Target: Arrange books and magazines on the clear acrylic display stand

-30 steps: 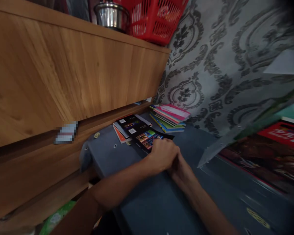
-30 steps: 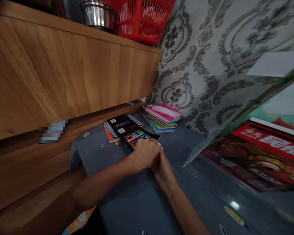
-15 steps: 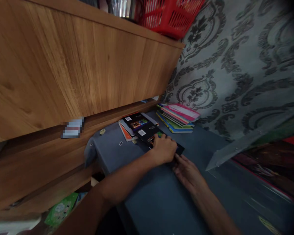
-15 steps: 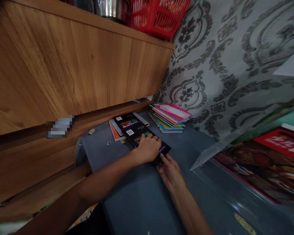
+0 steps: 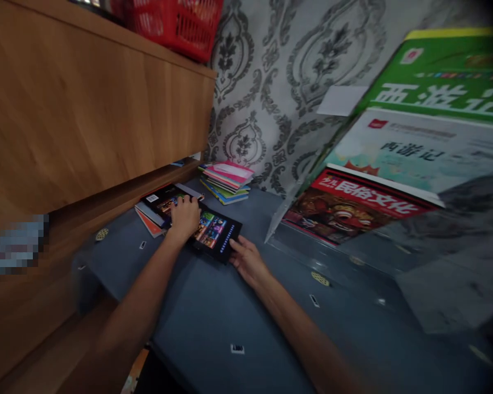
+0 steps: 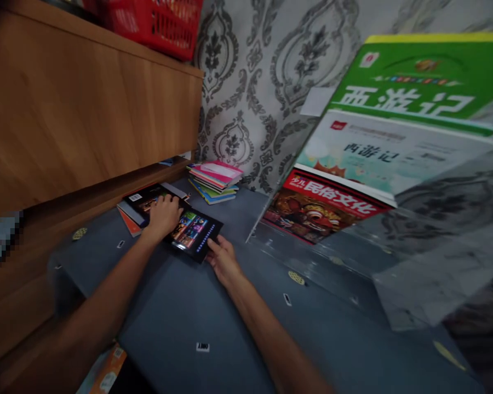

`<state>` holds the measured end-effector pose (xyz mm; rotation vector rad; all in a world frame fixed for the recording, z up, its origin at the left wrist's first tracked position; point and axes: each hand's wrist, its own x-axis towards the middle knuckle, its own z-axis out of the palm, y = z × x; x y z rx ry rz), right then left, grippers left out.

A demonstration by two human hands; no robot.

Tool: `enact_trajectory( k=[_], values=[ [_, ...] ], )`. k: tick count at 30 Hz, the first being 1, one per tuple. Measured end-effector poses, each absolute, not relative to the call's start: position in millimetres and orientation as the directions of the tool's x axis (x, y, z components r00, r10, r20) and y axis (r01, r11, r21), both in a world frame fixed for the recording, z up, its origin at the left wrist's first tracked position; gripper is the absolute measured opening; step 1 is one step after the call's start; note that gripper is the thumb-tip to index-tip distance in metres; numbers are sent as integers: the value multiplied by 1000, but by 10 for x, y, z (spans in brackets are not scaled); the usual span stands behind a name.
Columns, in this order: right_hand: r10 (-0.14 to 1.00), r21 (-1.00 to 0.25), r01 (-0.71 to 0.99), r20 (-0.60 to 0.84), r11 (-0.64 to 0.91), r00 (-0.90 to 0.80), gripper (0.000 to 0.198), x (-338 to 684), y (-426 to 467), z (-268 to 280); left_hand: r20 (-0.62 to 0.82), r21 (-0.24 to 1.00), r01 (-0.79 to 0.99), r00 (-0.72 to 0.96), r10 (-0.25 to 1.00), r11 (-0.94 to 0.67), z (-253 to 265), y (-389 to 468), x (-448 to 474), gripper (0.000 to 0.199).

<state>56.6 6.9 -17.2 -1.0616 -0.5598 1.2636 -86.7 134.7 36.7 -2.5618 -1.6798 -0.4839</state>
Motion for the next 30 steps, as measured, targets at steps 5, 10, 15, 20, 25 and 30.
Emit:
enact_trajectory(
  k=[5,10,15,20,25,30],
  values=[
    [959,-895,-437,-196,-91,203,34,651,-183,-141,304,119,881,407,861,-459,405,1300,-861,33],
    [945,-895,-420,-253,-148,206,37,740,-553,-100,260,94,804,549,794,-587,360,1152,-700,31],
    [920,-875,-441,-322,-199,223,37,723,-1069,5,132,158,672,712,690,-723,273,961,-510,30],
    [890,-824,-356,-453,-441,-54,37,664,-1561,111,168,507,421,808,565,-752,137,1083,-449,34],
    [827,-846,-104,-473,-523,-304,42,616,-1627,227,120,918,142,792,599,-371,3,1263,-421,29],
    [989,-951,305,-89,-50,-118,30,407,-1139,349,29,993,64,699,714,-104,-26,1301,-414,21]
  ],
)
